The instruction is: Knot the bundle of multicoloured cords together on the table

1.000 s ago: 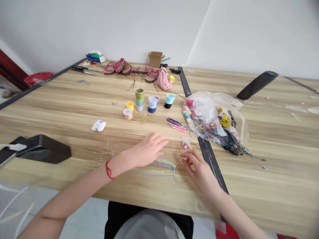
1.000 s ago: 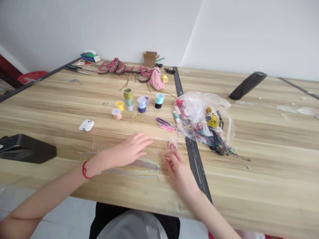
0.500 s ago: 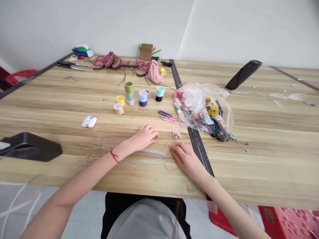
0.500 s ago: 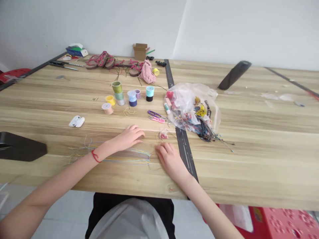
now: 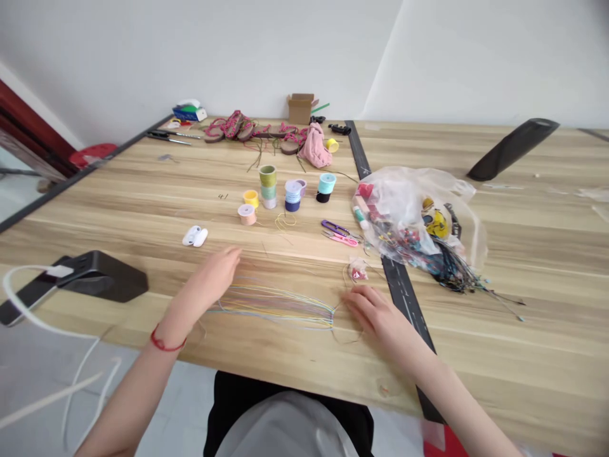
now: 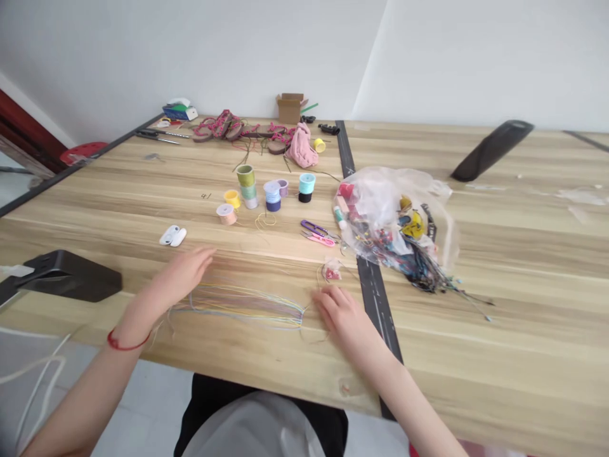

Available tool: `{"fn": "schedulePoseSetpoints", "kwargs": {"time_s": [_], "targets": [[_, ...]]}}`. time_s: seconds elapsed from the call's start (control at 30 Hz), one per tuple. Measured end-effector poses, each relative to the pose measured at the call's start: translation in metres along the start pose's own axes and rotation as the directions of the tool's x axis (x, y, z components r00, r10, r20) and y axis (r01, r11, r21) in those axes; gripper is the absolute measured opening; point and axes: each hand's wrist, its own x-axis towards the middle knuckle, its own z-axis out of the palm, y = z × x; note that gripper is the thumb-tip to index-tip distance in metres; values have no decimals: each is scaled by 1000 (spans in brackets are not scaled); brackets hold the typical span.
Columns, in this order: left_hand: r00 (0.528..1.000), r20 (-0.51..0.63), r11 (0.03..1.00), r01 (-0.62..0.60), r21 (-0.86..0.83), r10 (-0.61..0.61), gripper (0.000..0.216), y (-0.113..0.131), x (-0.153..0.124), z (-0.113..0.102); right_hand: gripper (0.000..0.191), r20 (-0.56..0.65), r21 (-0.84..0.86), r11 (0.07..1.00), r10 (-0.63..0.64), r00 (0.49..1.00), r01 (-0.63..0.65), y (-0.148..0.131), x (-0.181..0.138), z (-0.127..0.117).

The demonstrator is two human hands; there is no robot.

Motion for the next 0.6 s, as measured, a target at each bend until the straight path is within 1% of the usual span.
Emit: {"fn": "schedulePoseSetpoints", "kwargs": {"time_s": [0.07,0.1,0.13,0.17,0.27,0.37,0.43,0.53,0.6], "targets": [[993,111,997,-28,-68,35,45,8,-20,6,34,45,-3,998,-62,997,62,0,7,3],[987,159,997,-23,-71,35,52,15,-25,10,37,69,-13,994,-109,992,110,-1,12,7],[983,184,998,1,-62,10,59,21,-26,14,38,90,-30,987,-155,984,159,-1,18,13],[978,211,998,9,-60,3,64,27,-23,18,39,105,-50,978,-198,975,204,-2,25,19],[960,261,990,-68,-123,98,64,36,5,24,41,121,-89,961,-251,960,263,-7,45,37],[961,239,981,-100,-165,138,60,32,41,25,42,122,-62,959,-266,956,275,-13,61,49],[970,188,967,-108,-230,153,55,25,55,23,45,130,-30,960,-271,954,277,-16,69,53],[989,38,936,-121,-331,142,49,13,60,15,52,142,36,956,-293,945,291,-18,83,60],[992,-82,917,-118,-380,93,47,6,56,8,55,145,79,947,-319,936,311,-17,99,66]]}}
